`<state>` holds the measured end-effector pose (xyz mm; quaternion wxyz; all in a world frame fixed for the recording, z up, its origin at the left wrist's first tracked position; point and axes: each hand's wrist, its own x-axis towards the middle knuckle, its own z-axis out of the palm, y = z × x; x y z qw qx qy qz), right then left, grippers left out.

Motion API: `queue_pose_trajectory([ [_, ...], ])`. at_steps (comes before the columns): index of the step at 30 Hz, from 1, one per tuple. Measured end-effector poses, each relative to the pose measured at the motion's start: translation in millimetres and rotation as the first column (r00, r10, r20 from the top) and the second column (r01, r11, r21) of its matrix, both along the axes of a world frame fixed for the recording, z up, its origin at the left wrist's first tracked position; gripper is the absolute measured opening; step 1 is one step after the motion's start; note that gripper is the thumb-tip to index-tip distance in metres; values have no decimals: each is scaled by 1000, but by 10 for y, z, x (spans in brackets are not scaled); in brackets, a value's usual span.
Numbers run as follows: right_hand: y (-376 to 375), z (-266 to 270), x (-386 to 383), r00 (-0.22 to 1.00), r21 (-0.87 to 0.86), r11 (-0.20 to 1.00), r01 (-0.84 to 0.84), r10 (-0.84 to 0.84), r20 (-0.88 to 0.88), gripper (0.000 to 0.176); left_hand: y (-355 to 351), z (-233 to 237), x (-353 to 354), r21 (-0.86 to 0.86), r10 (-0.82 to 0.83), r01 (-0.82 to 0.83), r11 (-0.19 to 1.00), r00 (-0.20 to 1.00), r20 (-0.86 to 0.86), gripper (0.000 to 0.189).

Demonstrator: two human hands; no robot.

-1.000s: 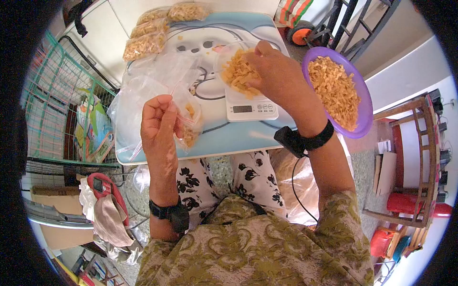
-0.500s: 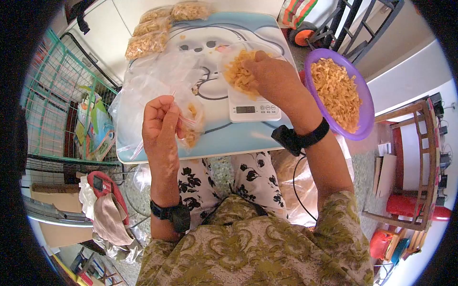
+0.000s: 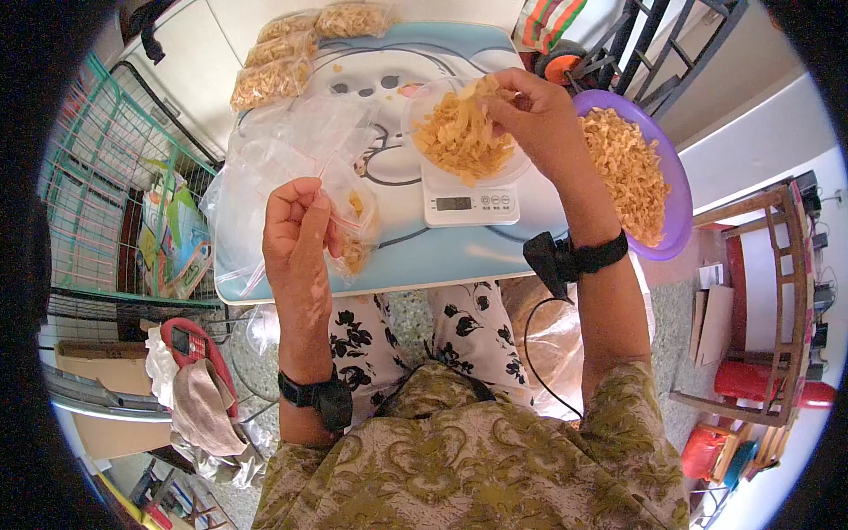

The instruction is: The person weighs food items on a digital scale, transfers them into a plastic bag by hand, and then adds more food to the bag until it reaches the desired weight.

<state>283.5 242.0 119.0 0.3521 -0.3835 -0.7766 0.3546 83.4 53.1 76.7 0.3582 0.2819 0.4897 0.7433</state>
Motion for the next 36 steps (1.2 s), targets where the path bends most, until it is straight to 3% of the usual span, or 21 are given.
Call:
queue_pose_trajectory([
  [1,12,6,-2,994,-30,1000,-6,2,-113,20,1,4,3,2,-4,4,1000,1000,4,17],
  [2,37,-9,9,993,-29,1000,-6,2,-114,20,2,7,6,3,-5,5,1000,1000,3,17],
  [4,72,-41,20,945,-178,983,-40,-20,-326,21,4,8,7,-3,4,-4,1000,1000,4,17],
  [5,82,-44,30,945,-178,983,-42,-19,-328,21,3,6,7,-3,5,-5,1000,1000,3,17],
  [7,59,3,17,862,-279,955,-98,-58,-504,21,1,-3,6,12,7,-7,1000,1000,-2,17],
  [14,132,61,99,714,-429,842,-326,-78,-696,20,14,-7,28,8,11,-11,1000,1000,6,18],
  [17,138,38,87,785,-446,855,-263,-79,-614,19,6,-9,25,-14,8,-8,1000,1000,6,18],
  [19,125,9,60,959,-322,942,-98,4,-283,19,8,-16,17,-13,0,0,1000,1000,-12,18],
  [20,134,-6,56,959,-322,942,-98,3,-283,19,7,-16,18,-13,-1,1,1000,1000,-12,18],
  [22,181,-37,46,988,-93,995,39,-24,155,23,9,-12,21,-4,1,-1,1000,1000,-12,18],
  [25,232,-96,31,962,26,998,48,-54,269,29,11,-1,40,-12,4,-4,1000,1000,10,18],
  [29,241,-133,48,975,-57,998,22,-9,220,35,12,-25,23,5,-1,1,1000,1000,2,18],
  [31,200,-95,80,964,45,996,-71,57,259,42,12,-25,16,-14,0,0,1000,1000,-6,18],
  [35,-6,60,74,944,6,998,-55,50,325,53,18,-14,29,-29,0,0,1000,1000,0,17],
  [36,-32,59,68,934,91,992,-86,49,353,58,21,-22,27,-24,-3,3,1000,1000,-3,17],
])
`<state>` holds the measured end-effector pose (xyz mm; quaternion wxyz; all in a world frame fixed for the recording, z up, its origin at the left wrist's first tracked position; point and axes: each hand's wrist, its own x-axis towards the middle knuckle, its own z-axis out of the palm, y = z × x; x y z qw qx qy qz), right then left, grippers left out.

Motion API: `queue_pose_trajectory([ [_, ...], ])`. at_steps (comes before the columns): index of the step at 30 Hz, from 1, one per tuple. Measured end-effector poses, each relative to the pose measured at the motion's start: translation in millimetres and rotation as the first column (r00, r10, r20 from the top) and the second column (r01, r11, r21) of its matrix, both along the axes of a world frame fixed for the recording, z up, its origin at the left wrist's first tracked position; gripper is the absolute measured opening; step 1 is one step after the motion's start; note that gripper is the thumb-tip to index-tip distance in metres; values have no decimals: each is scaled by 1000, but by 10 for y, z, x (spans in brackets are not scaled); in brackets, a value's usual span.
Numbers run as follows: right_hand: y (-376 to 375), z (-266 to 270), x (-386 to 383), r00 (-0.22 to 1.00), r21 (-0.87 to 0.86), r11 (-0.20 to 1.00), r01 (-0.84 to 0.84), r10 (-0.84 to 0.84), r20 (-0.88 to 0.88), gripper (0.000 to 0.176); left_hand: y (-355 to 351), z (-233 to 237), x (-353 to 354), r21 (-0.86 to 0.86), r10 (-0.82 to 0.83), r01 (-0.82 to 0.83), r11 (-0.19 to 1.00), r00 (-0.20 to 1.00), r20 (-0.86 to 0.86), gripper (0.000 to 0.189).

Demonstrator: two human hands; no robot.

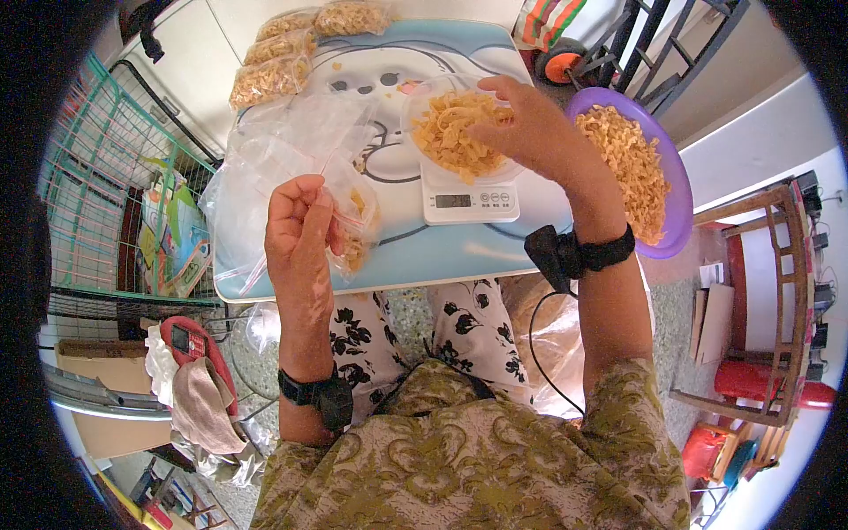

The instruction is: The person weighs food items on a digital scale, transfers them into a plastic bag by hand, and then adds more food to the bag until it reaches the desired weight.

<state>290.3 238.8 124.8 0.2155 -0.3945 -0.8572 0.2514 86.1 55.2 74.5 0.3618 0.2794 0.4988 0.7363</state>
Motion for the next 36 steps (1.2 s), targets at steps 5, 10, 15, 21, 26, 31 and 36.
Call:
queue_pose_trajectory([
  [5,-78,-171,-100,998,370,927,-64,50,47,64,11,15,14,-8,6,-6,1000,1000,0,18],
  [10,-156,-245,-287,967,406,909,100,-185,175,56,2,46,24,9,-3,3,1000,1000,6,18],
  [15,-251,-257,-308,949,432,894,118,-230,217,49,-69,3,9,24,-18,18,1000,1000,-7,18],
  [21,-255,-177,-263,944,387,913,132,-235,234,38,-77,56,48,7,-3,3,1000,1000,21,17],
  [26,-78,-51,-102,997,488,872,49,-75,34,25,-23,26,11,31,-8,7,999,1000,17,17],
  [31,-51,101,-13,947,-112,991,66,-98,-305,27,-23,57,37,10,0,-1,1000,1000,31,17],
  [36,-29,50,-10,794,-315,945,-83,-128,-594,23,-18,30,37,26,1,-2,1000,1000,21,18],
])
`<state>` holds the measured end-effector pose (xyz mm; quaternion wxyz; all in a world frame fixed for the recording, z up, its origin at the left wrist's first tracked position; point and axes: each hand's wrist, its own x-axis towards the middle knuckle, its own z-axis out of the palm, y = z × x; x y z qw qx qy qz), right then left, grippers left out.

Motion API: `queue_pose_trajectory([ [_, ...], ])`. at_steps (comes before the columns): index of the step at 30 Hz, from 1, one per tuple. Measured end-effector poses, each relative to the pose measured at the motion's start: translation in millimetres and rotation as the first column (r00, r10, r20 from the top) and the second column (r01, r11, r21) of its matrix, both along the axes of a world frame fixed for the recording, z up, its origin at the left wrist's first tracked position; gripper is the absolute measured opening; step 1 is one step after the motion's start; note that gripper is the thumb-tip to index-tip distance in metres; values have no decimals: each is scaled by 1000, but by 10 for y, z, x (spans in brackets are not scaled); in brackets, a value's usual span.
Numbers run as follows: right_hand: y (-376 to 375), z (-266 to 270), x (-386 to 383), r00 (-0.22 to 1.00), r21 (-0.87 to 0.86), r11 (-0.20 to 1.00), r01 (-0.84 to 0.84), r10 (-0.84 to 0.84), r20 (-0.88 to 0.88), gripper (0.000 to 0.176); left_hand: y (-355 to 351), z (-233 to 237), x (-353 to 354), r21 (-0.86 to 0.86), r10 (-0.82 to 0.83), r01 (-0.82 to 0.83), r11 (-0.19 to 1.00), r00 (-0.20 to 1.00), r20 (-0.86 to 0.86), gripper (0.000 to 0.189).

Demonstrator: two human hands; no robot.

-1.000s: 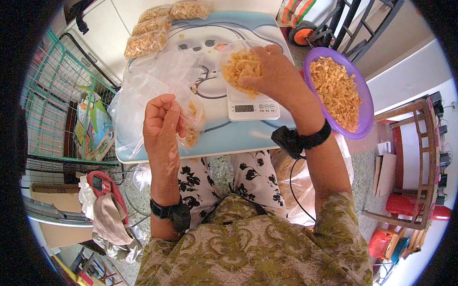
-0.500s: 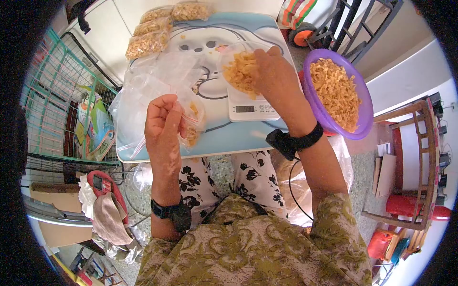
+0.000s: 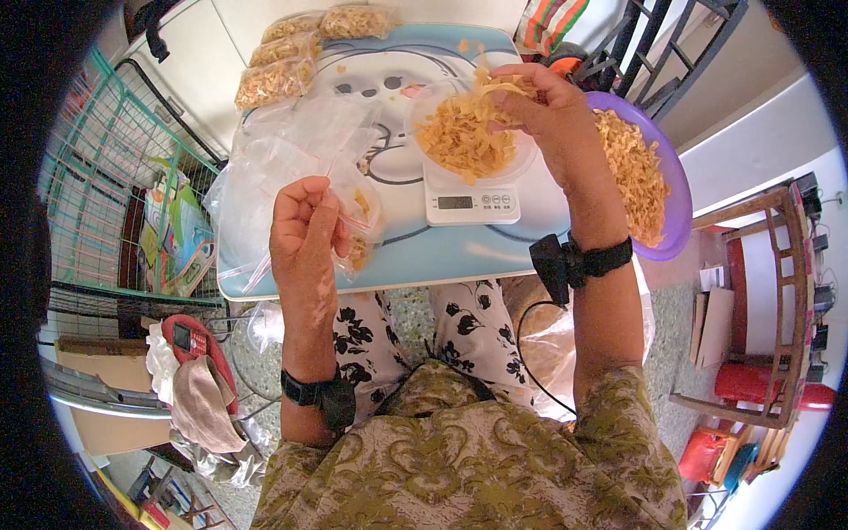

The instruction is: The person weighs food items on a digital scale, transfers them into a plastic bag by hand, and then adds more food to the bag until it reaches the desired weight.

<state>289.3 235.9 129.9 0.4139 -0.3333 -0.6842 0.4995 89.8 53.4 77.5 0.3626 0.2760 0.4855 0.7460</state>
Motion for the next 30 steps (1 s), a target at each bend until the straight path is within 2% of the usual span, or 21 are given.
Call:
queue_pose_trajectory([
  [1,4,-9,-3,994,-68,997,-20,13,-105,22,1,-4,-2,6,-1,1,1000,1000,7,18],
  [2,14,-23,6,994,-69,997,-20,13,-106,22,1,-4,-2,4,-1,1,1000,1000,6,18],
  [4,32,-46,24,971,-193,980,-48,0,-240,23,-3,-6,-4,-13,-1,1,1000,1000,1,18],
  [7,8,-63,26,944,-276,957,-83,-13,-329,25,2,11,7,-25,11,-11,1000,1000,8,18],
  [16,-111,82,-84,858,-285,938,-199,26,-513,25,13,25,30,-27,37,-37,999,999,-10,22],
  [23,-645,58,-478,859,-167,953,-254,142,-491,26,-4,11,6,-13,14,-14,1000,1000,12,24],
  [25,-754,-97,-617,935,-58,986,-155,128,-330,27,-11,27,3,-21,4,-4,1000,1000,-3,26],
  [27,-844,-242,-746,929,-45,988,-146,121,-351,28,-22,22,0,-19,5,-5,1000,1000,-10,27],
  [30,-968,-362,-843,960,-16,995,-99,92,-265,30,-43,39,-7,-21,-2,1,1000,1000,-19,28],
])
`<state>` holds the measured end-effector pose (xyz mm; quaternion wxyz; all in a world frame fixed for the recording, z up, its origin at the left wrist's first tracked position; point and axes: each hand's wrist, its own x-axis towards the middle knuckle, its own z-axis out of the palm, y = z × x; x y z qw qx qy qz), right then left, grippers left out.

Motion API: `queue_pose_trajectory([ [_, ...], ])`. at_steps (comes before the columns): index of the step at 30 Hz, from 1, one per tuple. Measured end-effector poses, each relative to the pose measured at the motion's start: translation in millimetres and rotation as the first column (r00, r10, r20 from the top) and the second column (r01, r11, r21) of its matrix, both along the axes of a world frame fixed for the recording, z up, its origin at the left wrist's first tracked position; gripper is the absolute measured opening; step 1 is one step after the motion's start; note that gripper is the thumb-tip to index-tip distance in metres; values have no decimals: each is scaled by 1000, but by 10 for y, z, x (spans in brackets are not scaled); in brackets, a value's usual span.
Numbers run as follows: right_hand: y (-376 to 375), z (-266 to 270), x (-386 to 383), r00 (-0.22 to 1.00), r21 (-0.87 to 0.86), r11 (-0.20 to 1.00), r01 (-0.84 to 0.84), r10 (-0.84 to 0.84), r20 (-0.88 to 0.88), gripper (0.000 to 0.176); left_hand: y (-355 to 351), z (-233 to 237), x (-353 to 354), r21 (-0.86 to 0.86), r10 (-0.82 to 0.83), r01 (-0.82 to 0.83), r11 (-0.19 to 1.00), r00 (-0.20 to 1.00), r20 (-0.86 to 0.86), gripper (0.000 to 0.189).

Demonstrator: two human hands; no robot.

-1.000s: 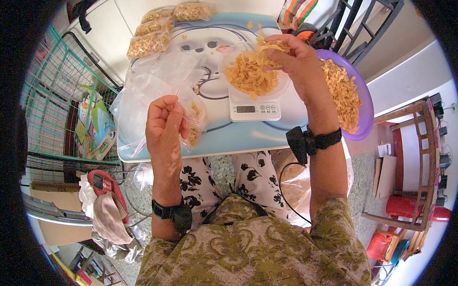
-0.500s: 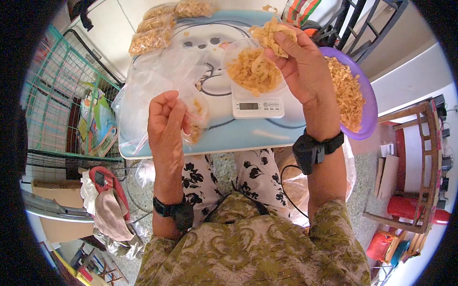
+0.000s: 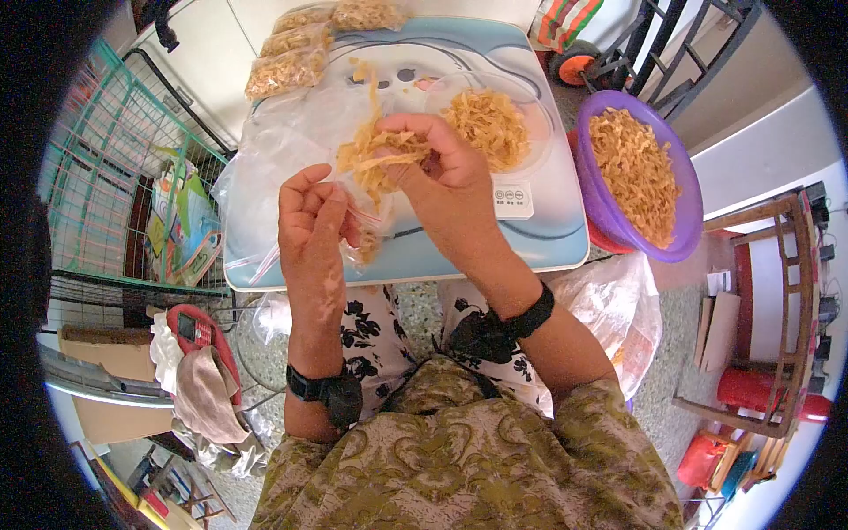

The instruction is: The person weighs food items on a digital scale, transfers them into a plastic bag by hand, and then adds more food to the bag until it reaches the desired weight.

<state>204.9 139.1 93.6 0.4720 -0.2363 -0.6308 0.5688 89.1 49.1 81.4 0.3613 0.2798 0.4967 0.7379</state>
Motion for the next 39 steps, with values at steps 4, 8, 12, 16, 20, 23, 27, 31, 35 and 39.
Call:
queue_pose_trajectory([
  [4,-103,-105,-75,1000,-58,998,-19,18,-22,29,-2,2,-11,29,-32,32,999,999,20,30],
  [8,-117,-143,-65,995,-91,992,-89,92,33,32,3,-4,-28,20,-24,24,999,1000,-2,30],
  [12,-86,-146,-68,992,-69,997,-31,39,124,29,16,-29,-38,20,-43,43,999,999,33,30],
  [16,-73,-208,-82,997,-84,996,-38,43,64,29,29,-45,-36,46,-58,55,997,995,76,29],
  [20,-34,-224,-77,979,-13,1000,0,2,206,25,28,-79,-38,98,-107,100,990,991,75,32],
  [23,-19,-188,-47,952,80,997,1,-26,305,24,38,-68,-34,91,-98,92,992,993,70,32],
  [27,-78,-43,-19,932,80,997,-10,-20,362,22,26,-11,-34,78,-82,76,994,994,71,29],
  [31,-35,-135,32,911,231,973,-13,-84,403,21,24,-24,-38,38,-77,76,996,997,29,29],
  [35,-28,-121,121,912,241,963,-117,8,411,25,16,-44,-50,19,-80,80,997,997,17,30],
  [39,-57,-62,141,916,28,986,-164,142,375,30,27,-43,-27,22,-102,102,995,995,6,29],
])
